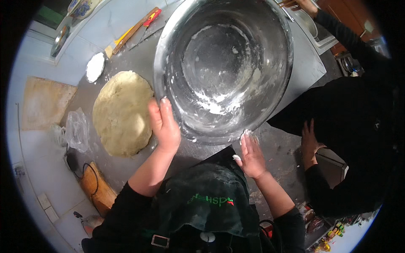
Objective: The person scrapes residual flour from a metal mixing bowl, then kneads a large dough mass on a stainless steel countertop. They use a bench scraper to fold and cut the dough, repeatedly incorporating flour to prevent sticking. The dough is shaped into a cohesive mass by the end of the clip.
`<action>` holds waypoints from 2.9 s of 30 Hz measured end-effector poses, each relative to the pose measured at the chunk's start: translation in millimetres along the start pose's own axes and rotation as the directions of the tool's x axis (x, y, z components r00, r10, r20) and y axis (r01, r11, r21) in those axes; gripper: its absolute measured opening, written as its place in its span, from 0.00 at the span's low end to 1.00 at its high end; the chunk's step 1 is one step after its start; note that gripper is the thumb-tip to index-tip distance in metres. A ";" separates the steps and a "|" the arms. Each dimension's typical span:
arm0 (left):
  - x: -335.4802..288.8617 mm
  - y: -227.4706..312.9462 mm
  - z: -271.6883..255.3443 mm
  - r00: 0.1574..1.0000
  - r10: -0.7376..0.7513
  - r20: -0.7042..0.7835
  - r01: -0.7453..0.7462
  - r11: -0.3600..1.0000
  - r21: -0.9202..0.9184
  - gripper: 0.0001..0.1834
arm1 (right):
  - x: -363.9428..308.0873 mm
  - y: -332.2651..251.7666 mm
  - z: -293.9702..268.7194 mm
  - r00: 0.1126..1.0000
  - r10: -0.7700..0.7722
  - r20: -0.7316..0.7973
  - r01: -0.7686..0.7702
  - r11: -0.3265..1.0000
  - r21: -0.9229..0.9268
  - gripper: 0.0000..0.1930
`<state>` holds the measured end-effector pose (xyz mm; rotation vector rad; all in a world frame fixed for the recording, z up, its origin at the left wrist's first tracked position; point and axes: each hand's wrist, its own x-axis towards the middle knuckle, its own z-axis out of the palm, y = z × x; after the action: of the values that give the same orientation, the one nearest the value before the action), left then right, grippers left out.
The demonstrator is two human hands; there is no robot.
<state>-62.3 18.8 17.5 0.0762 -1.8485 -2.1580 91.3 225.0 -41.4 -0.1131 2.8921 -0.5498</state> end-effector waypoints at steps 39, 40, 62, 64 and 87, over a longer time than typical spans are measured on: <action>-8.0 8.7 -2.3 0.919 0.264 0.292 -0.353 0.883 0.311 0.16 | 114.6 -41.1 -0.3 0.910 0.103 0.401 -0.278 0.870 0.408 0.37; -11.4 8.8 -1.6 0.921 0.260 0.290 -0.338 0.903 0.264 0.16 | 105.6 -58.6 27.4 0.988 -0.035 0.148 -0.079 0.718 0.691 0.34; -11.9 25.8 6.6 0.978 0.102 0.179 -0.146 0.958 0.249 0.11 | 59.5 63.9 -36.1 0.918 0.078 0.388 -0.014 0.986 -0.164 0.26; -8.2 32.2 6.9 0.969 0.080 0.232 -0.144 0.951 0.272 0.11 | 78.0 113.4 -53.2 0.962 0.104 0.253 0.030 0.879 -0.476 0.31; -22.2 36.6 11.2 0.983 -0.077 0.167 0.047 0.983 0.176 0.13 | 113.8 -44.7 3.4 0.979 0.118 0.164 -0.186 0.840 0.510 0.33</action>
<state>-36.7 30.6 51.6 -0.0177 -2.1551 -2.0996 -17.6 169.7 -48.1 0.1576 2.4909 -1.2233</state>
